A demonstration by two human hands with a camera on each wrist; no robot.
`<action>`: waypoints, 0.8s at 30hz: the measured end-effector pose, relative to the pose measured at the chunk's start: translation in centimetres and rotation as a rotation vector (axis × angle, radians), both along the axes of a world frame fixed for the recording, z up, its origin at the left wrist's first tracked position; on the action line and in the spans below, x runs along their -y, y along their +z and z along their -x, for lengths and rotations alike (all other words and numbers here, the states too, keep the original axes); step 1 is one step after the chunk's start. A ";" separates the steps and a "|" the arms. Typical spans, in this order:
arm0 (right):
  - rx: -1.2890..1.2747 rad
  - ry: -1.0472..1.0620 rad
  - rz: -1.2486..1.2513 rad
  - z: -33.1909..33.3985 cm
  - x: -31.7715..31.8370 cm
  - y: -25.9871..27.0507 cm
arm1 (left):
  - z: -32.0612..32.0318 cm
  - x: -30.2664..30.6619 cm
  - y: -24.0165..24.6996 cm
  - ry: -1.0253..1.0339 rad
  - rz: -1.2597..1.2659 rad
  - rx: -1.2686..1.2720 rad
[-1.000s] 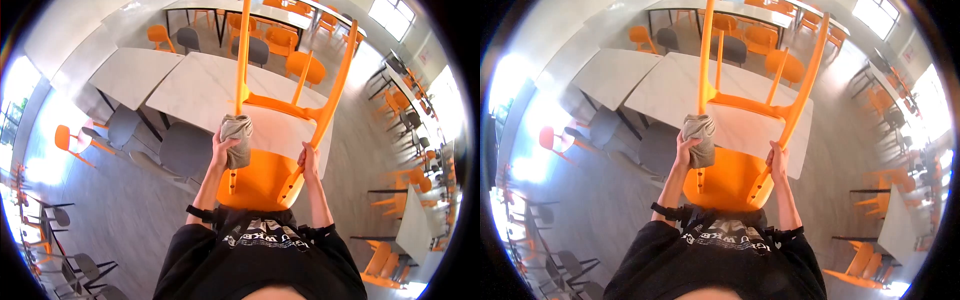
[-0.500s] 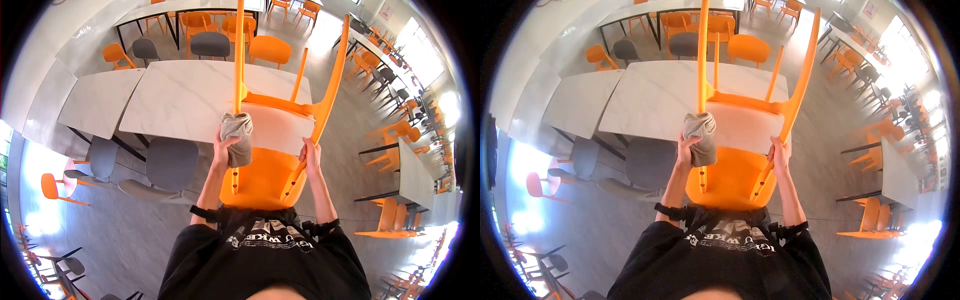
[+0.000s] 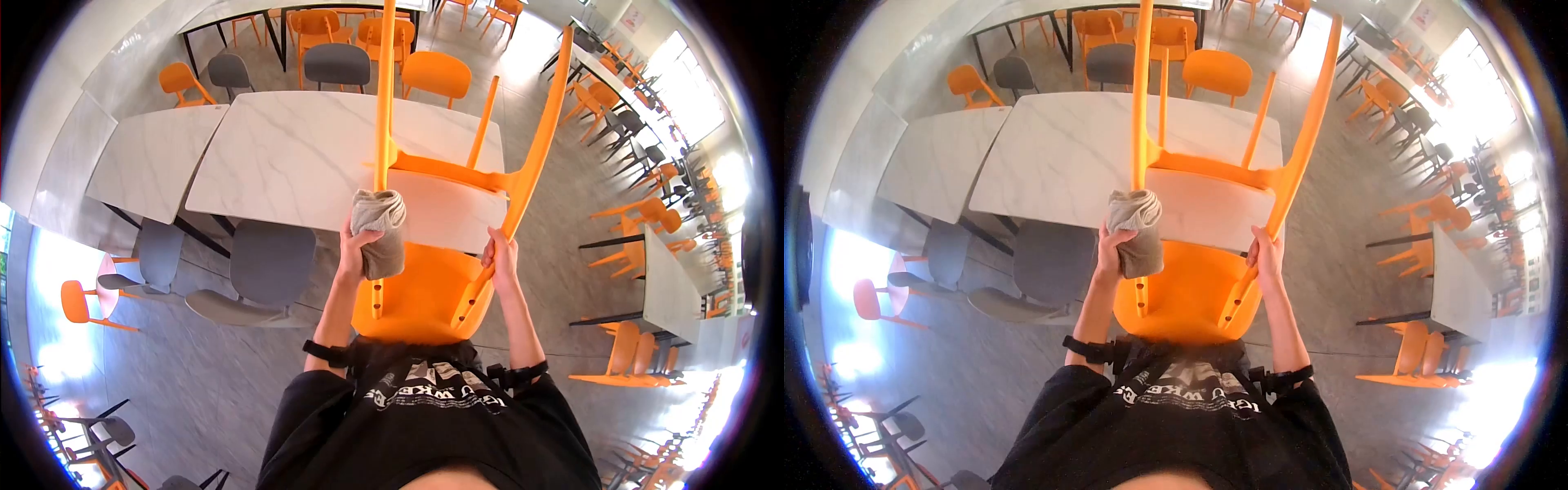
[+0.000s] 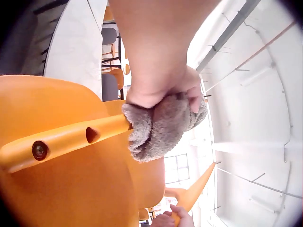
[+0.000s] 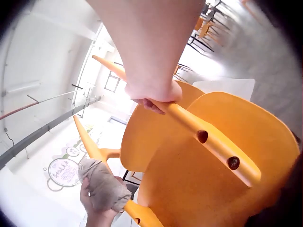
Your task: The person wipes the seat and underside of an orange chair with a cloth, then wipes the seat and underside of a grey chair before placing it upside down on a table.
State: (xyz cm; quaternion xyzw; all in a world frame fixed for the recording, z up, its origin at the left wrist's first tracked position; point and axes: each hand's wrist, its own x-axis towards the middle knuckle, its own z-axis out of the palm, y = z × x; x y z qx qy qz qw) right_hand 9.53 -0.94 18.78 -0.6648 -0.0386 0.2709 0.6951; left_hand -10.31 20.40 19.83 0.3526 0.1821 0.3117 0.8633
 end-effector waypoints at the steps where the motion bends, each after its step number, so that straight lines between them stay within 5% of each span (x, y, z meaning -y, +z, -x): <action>1: -0.017 -0.004 -0.004 -0.1 0.1 -0.2 | 0.1 -0.1 0.2 -0.003 0.000 0.006; 12: -0.106 -0.062 -0.092 0.4 0.2 -1.7 | 0.6 -2.0 -7.2 -0.172 0.497 0.296; 24: -0.275 -0.035 -0.114 -0.6 1.5 -6.4 | 2.0 -1.8 -3.0 0.008 0.511 0.084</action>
